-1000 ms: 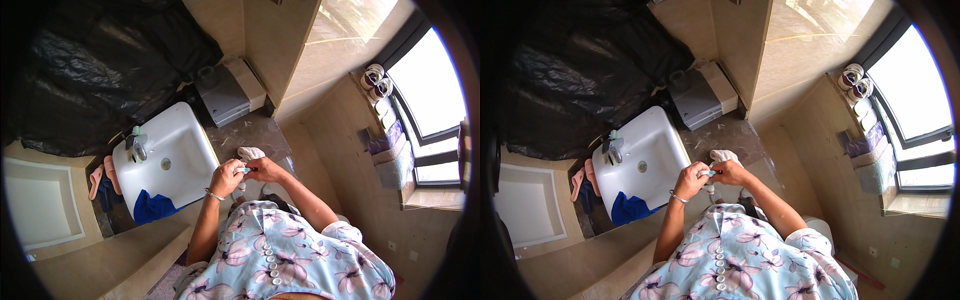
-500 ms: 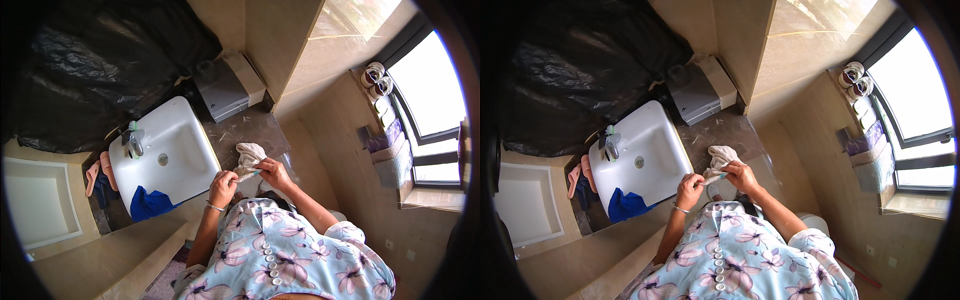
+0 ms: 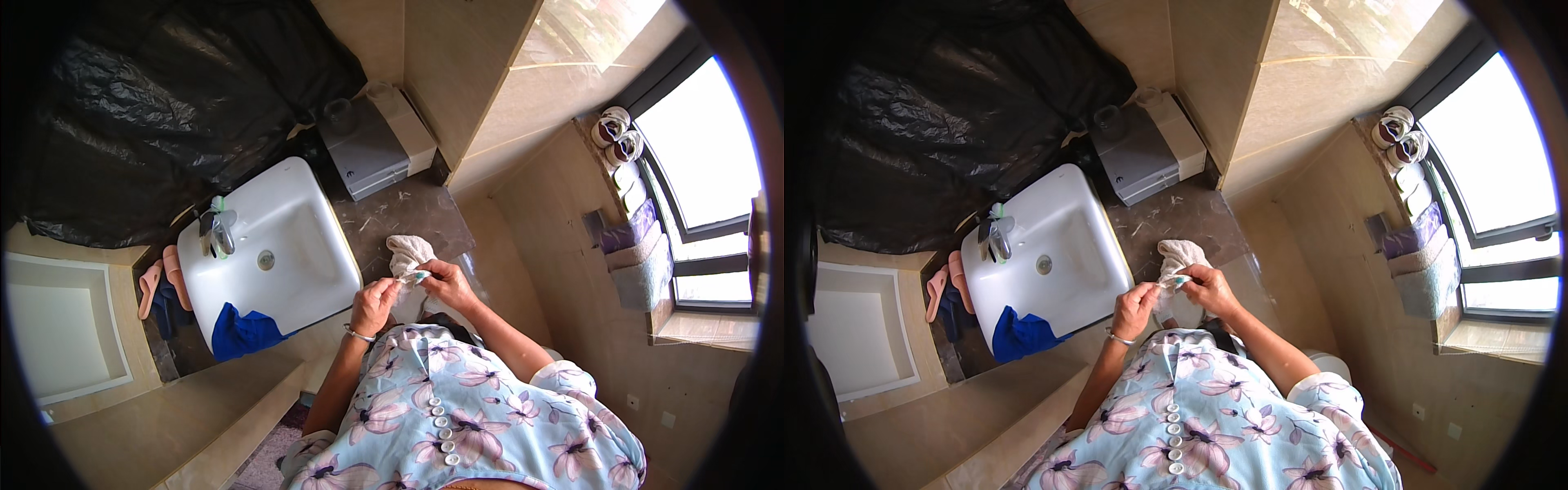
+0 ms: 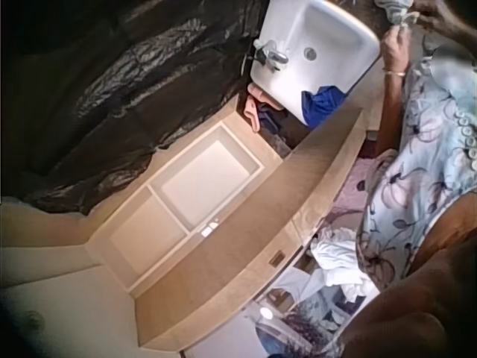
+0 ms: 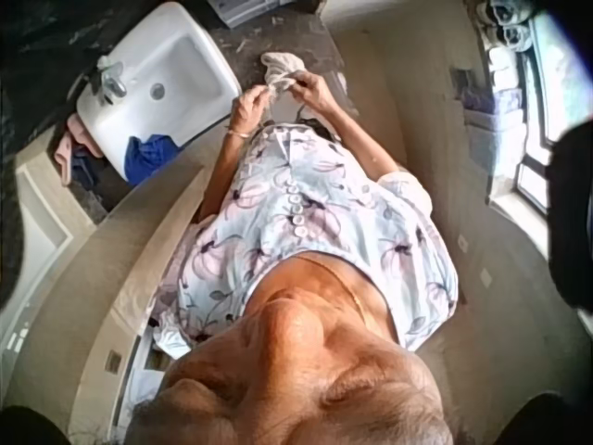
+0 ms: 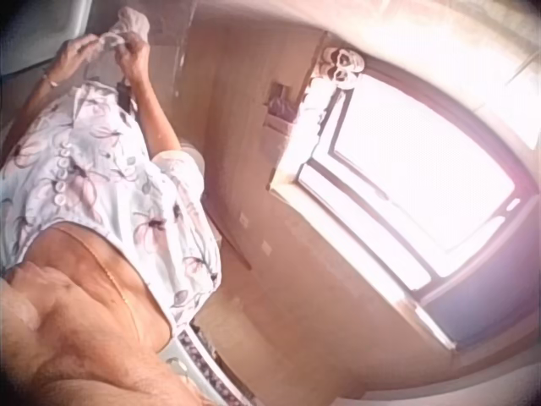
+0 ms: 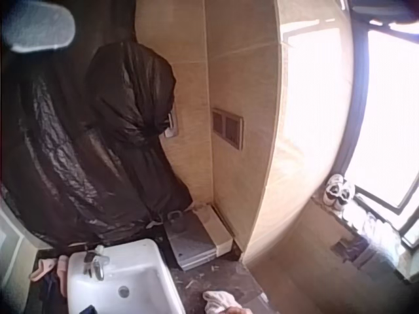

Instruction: The person folds several towels and places them on a windowsill. They then wash their hands at the sink, dry them with a blue cloth, and wipe the countertop. Finally, they arrange a pair of pink slippers and a pair of blue slippers on the floor.

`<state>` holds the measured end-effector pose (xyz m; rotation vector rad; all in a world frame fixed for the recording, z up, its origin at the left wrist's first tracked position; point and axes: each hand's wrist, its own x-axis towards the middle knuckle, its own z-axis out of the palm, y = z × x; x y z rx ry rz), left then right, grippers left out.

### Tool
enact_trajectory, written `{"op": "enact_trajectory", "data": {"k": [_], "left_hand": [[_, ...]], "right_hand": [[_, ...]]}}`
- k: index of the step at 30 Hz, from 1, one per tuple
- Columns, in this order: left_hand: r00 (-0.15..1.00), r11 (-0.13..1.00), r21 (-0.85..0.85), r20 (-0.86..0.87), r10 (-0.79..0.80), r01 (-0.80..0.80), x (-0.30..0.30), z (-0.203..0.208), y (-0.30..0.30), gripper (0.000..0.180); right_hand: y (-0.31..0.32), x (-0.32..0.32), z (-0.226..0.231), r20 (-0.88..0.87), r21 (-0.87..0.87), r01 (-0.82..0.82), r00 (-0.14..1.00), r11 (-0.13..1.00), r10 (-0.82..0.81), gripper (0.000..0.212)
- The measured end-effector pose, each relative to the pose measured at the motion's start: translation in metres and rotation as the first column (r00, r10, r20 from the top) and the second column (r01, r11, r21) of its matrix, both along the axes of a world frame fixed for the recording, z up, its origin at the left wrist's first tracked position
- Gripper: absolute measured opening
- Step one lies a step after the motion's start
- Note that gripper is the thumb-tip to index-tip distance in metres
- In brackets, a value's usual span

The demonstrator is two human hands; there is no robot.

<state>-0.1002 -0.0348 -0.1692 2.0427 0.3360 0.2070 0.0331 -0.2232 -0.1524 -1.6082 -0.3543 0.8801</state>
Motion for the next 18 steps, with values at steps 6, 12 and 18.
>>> {"op": "enact_trajectory", "data": {"k": [6,12,18], "left_hand": [[1.0,0.984,-0.179,0.013,0.006,-0.003,0.007,0.007,0.007,0.018],[1.0,0.962,-0.275,-0.02,-0.001,-0.005,0.009,0.01,0.009,0.017],[0.995,0.975,-0.198,0.02,0.101,-0.095,0.014,0.007,0.01,0.014]], "right_hand": [[-0.005,0.007,-0.005,-0.097,0.025,-0.024,0.995,0.999,0.026,0.022],[-0.003,0.011,-0.006,-0.115,0.022,-0.058,0.992,0.998,0.06,0.024],[-0.002,0.013,-0.004,-0.144,0.053,-0.086,0.985,0.995,0.092,0.029]]}}
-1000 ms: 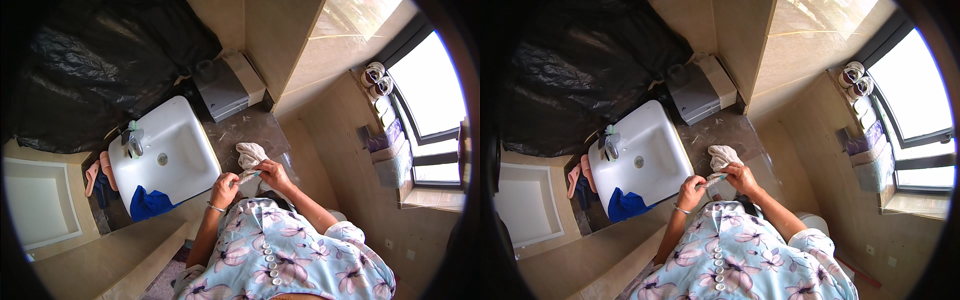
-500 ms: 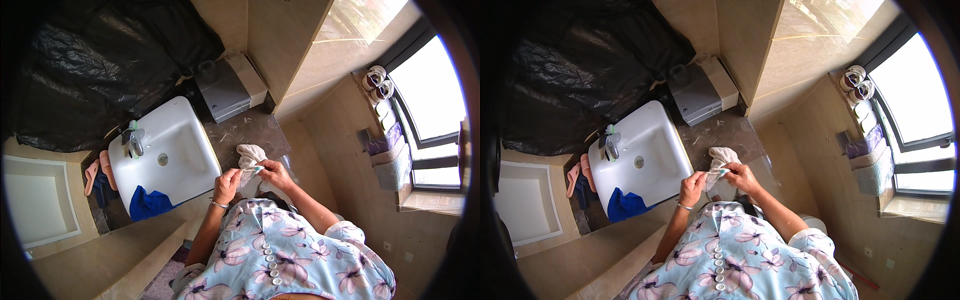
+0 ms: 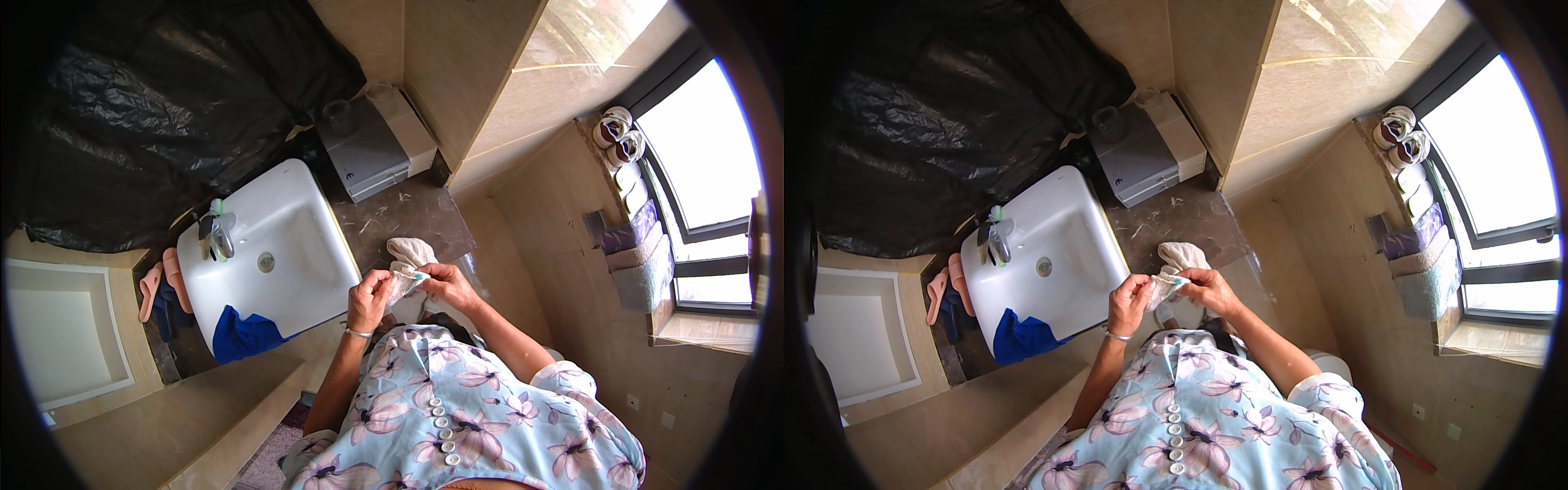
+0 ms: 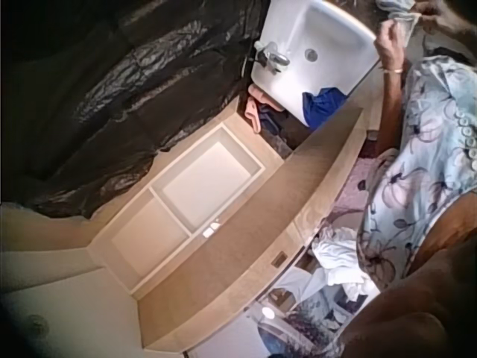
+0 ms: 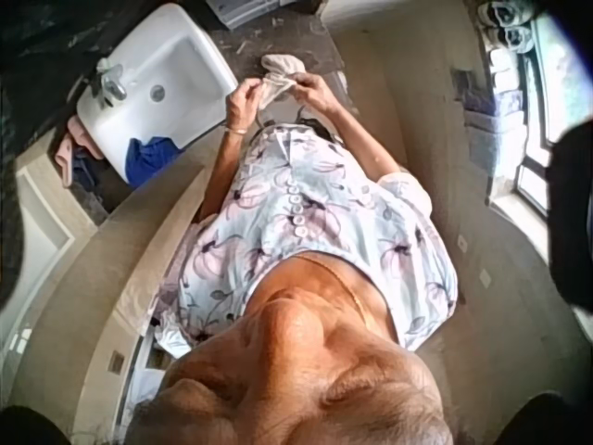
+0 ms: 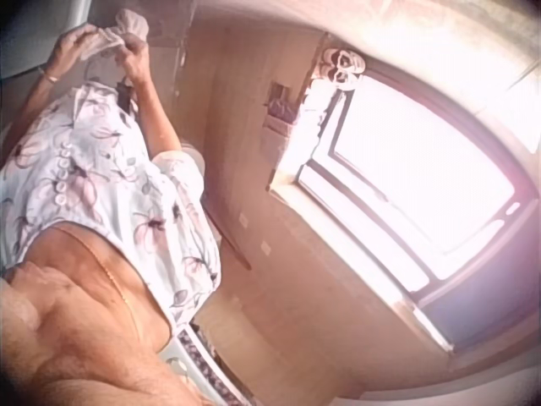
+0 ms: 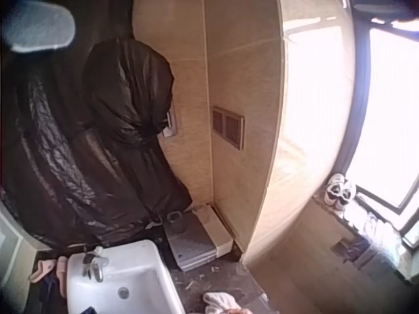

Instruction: The person folds several towels and places them on a windowsill. They then wash their hands at the sink, dry them with a blue cloth, and wipe the countertop. Finally, they arrange a pair of pink slippers and a pair of blue slippers on the floor.

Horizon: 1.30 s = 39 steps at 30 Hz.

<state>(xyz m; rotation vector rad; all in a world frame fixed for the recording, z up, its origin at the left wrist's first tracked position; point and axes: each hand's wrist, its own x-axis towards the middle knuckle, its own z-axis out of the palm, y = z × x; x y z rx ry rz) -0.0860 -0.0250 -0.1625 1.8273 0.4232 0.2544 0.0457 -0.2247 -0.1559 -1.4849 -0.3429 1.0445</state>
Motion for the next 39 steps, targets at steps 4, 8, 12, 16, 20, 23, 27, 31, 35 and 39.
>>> {"op": "enact_trajectory", "data": {"k": [4,8,12,16,20,23,27,31,35,39], "left_hand": [[0.988,0.993,-0.11,0.155,-0.019,0.036,0.001,-0.008,0.002,0.008],[0.981,0.981,-0.188,0.192,-0.005,0.042,-0.002,-0.011,-0.001,0.009],[0.976,0.982,-0.173,0.214,-0.043,0.082,-0.003,-0.004,0.0,0.011],[0.984,0.978,-0.182,0.162,-0.076,0.105,0.001,0.008,-0.001,0.012],[0.998,0.943,-0.325,0.041,-0.053,0.064,-0.002,-0.013,0.002,0.01],[0.999,0.933,-0.359,0.027,-0.032,0.04,0.001,-0.007,0.001,0.016],[0.991,0.934,-0.344,-0.047,-0.123,0.1,0.004,0.0,0.006,0.021],[0.999,0.999,0.0,0.009,-0.044,0.044,0.005,-0.007,0.023,0.02],[0.96,0.955,-0.125,0.047,0.276,-0.269,0.018,-0.001,0.043,0.016],[0.924,0.924,-0.046,0.033,0.382,-0.38,0.025,0.006,0.047,0.015]], "right_hand": [[0.0,0.001,0.004,-0.019,0.02,-0.003,1.0,1.0,0.004,0.035],[0.0,0.002,0.004,-0.021,0.031,0.004,1.0,1.0,-0.004,0.036],[0.0,0.002,0.004,-0.053,0.041,-0.001,0.999,0.999,0.003,0.035],[0.001,0.0,0.007,-0.073,0.06,-0.056,0.996,0.997,0.06,0.033],[0.003,0.0,0.013,-0.071,0.053,-0.088,0.993,0.995,0.091,0.03],[0.001,0.001,0.011,-0.04,0.048,-0.103,0.994,0.993,0.105,0.027],[0.001,0.002,0.01,-0.038,0.05,-0.113,0.993,0.992,0.115,0.026],[0.002,0.006,0.019,-0.063,0.087,-0.054,0.996,0.995,0.06,0.031],[0.004,0.026,0.001,-0.174,0.166,0.29,0.949,0.942,-0.261,0.04],[-0.005,0.04,-0.005,-0.467,0.254,0.458,0.83,0.852,-0.307,0.049]]}}
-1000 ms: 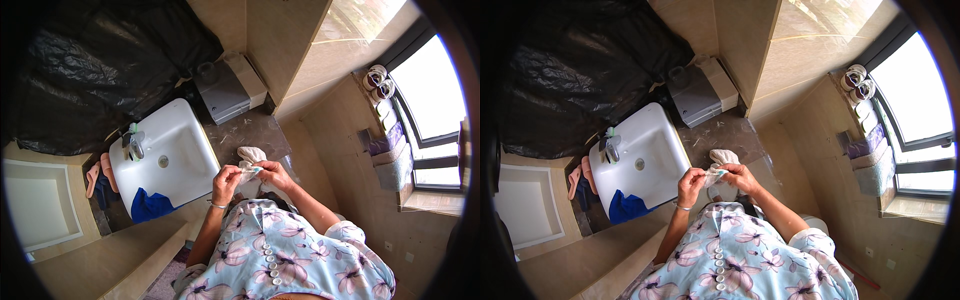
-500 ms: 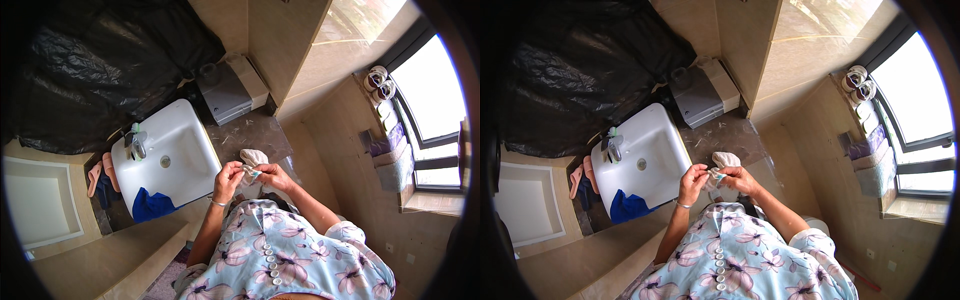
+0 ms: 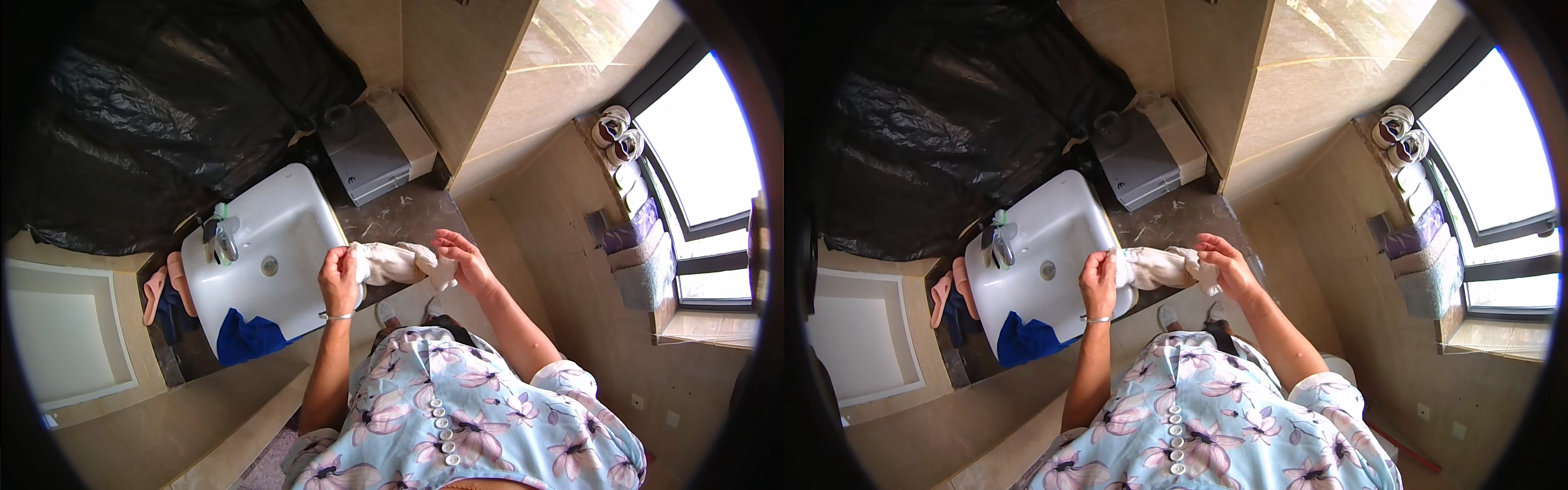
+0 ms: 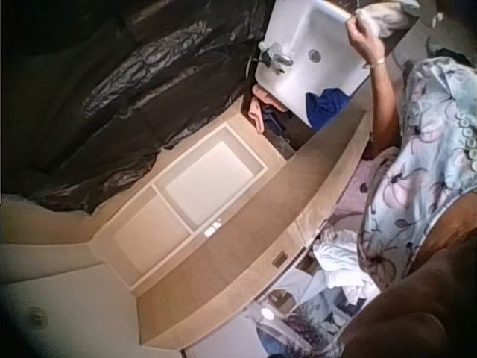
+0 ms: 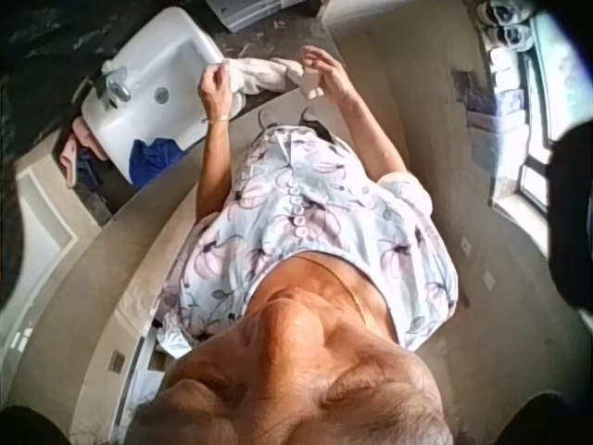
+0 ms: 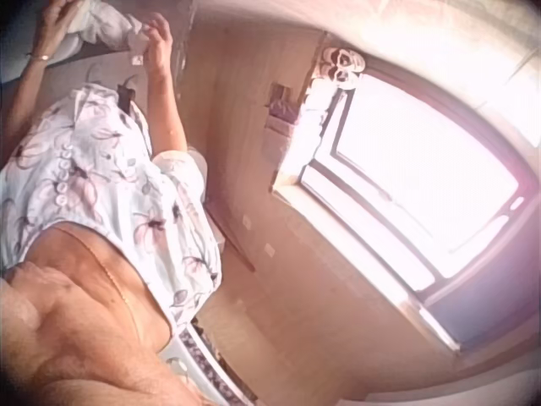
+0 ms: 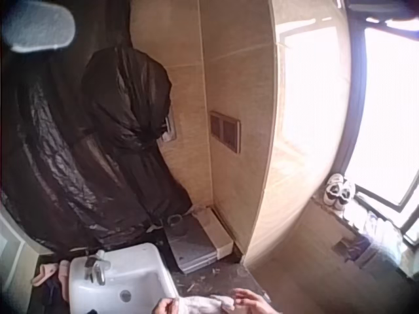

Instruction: The person folds several towels and places them on a windowsill. They then wash their hands at the sink, dry them with a blue cloth, and wipe the countertop. Finally, they arrange a pair of pink slippers and a pair of blue slippers on the floor.

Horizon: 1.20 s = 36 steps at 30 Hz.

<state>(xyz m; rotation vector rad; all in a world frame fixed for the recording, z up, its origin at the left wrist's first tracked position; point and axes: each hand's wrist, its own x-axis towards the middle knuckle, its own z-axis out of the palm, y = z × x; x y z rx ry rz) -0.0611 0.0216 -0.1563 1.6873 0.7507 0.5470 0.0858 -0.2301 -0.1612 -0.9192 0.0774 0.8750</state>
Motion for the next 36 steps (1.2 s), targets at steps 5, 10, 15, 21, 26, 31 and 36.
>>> {"op": "enact_trajectory", "data": {"k": [5,10,15,21,26,31,36], "left_hand": [[0.997,0.991,-0.105,0.003,-0.077,0.077,0.005,-0.005,-0.037,0.015],[0.984,0.92,-0.35,0.056,-0.169,0.178,0.006,-0.014,-0.07,0.014],[0.981,0.935,-0.294,0.06,-0.187,0.196,0.008,-0.005,-0.081,0.012],[0.979,0.963,-0.199,0.133,-0.156,0.18,0.003,0.001,-0.089,0.009],[0.976,0.982,-0.059,0.136,-0.171,0.181,-0.002,0.004,-0.092,0.011],[0.975,0.983,0.055,0.128,-0.182,0.177,-0.003,0.014,-0.097,0.013],[0.972,0.967,0.18,0.12,-0.203,0.179,-0.003,0.025,-0.1,0.013]], "right_hand": [[0.008,-0.012,0.001,-0.04,0.075,0.066,0.997,0.995,-0.063,0.054],[0.026,-0.035,-0.005,0.109,-0.04,0.125,0.987,0.991,-0.12,0.042],[0.037,-0.061,0.001,0.19,-0.112,0.135,0.975,0.985,-0.112,0.03],[0.042,-0.068,0.012,0.198,-0.019,0.196,0.962,0.98,-0.189,0.036],[0.044,-0.072,0.025,0.247,-0.08,0.204,0.952,0.976,-0.179,0.045],[0.043,-0.074,0.027,0.327,-0.128,0.178,0.936,0.976,-0.127,0.046],[0.044,-0.076,0.025,0.434,-0.159,0.198,0.894,0.967,-0.112,0.045]]}}
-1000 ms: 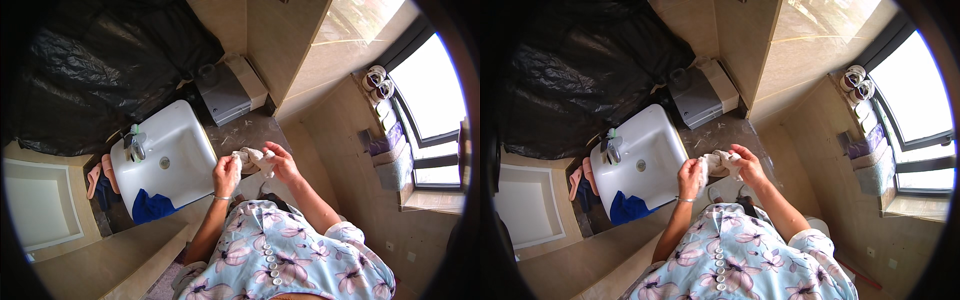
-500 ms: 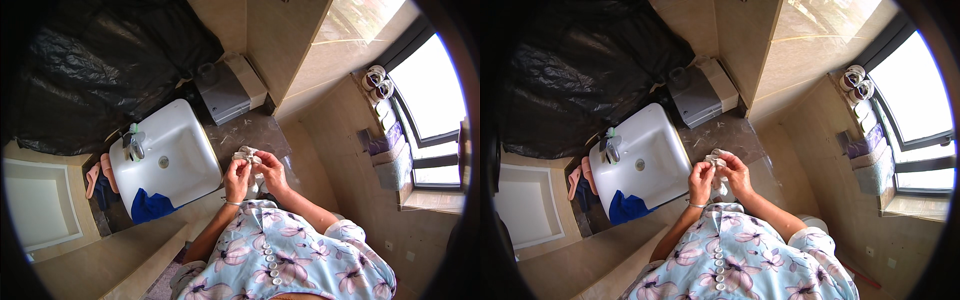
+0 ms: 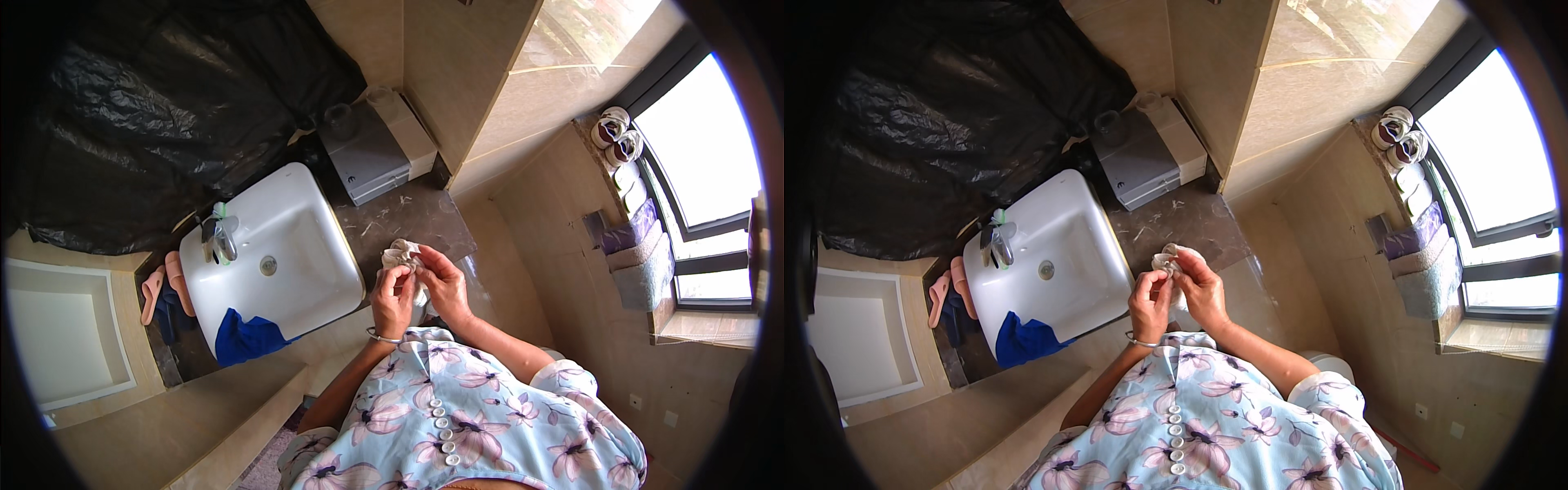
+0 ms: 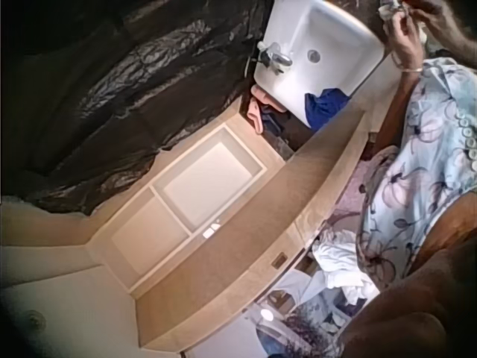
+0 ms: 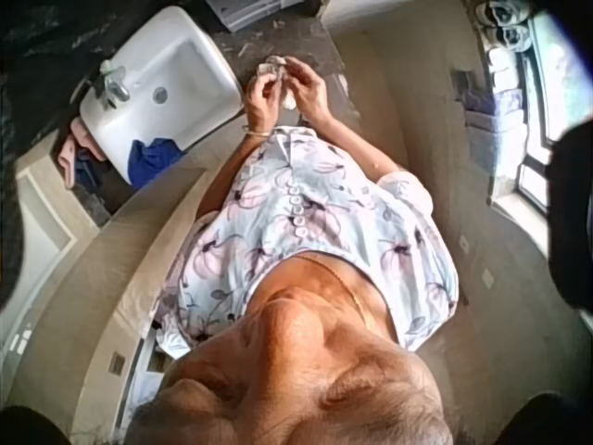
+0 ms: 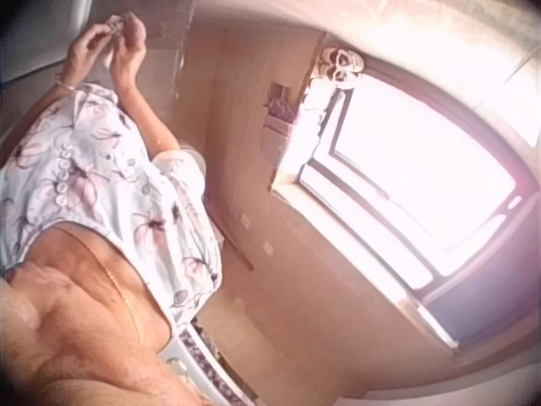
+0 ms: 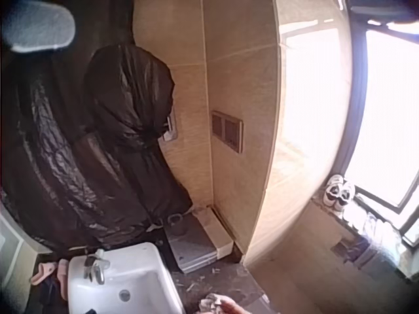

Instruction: The person folds several towels and places them on a windowsill. They then wash their hands at the sink, dry them with a blue cloth, and wipe the countertop. Finally, they arrange a pair of pink slippers and a pair of blue slippers on the floor.

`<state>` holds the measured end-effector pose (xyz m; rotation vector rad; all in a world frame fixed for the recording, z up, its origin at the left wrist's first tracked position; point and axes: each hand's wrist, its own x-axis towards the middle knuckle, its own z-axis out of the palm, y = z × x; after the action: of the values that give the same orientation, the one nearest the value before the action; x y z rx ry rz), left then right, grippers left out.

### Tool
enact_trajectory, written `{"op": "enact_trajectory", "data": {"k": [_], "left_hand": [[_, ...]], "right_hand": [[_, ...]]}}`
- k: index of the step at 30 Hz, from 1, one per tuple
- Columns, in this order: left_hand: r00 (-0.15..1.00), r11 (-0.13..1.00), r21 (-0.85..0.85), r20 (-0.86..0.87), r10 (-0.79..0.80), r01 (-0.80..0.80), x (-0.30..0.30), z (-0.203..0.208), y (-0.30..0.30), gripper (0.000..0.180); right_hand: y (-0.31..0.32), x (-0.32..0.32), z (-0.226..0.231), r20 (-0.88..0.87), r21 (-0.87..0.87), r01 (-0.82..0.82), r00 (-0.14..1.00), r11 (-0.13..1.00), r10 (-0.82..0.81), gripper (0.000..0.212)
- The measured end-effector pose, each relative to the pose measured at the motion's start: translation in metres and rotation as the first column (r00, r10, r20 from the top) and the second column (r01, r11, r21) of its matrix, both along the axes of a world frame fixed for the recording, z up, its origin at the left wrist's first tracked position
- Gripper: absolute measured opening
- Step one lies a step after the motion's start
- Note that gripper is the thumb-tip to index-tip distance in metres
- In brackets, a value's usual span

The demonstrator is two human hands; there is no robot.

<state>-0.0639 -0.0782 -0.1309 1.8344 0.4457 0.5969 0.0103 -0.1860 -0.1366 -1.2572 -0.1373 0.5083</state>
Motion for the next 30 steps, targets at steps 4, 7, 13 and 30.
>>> {"op": "enact_trajectory", "data": {"k": [4,7,13,30], "left_hand": [[1.0,1.0,0.02,0.002,0.005,-0.005,-0.002,0.001,0.001,0.015],[0.999,0.997,0.082,0.038,0.003,-0.006,-0.002,0.005,0.003,0.019],[0.997,0.995,0.091,0.07,-0.039,0.033,-0.001,0.01,0.006,0.023],[0.933,0.939,0.074,-0.168,-0.32,0.335,0.022,0.033,0.05,0.027]], "right_hand": [[0.001,-0.001,0.004,0.046,-0.032,-0.027,0.999,0.999,0.028,0.047],[0.003,-0.003,0.013,0.073,-0.044,-0.04,0.996,0.998,0.043,0.05],[0.0,0.007,0.022,0.096,-0.104,-0.126,0.986,0.987,0.136,0.053],[-0.014,0.049,0.054,0.249,-0.182,-0.32,0.9,0.93,0.359,0.056]]}}
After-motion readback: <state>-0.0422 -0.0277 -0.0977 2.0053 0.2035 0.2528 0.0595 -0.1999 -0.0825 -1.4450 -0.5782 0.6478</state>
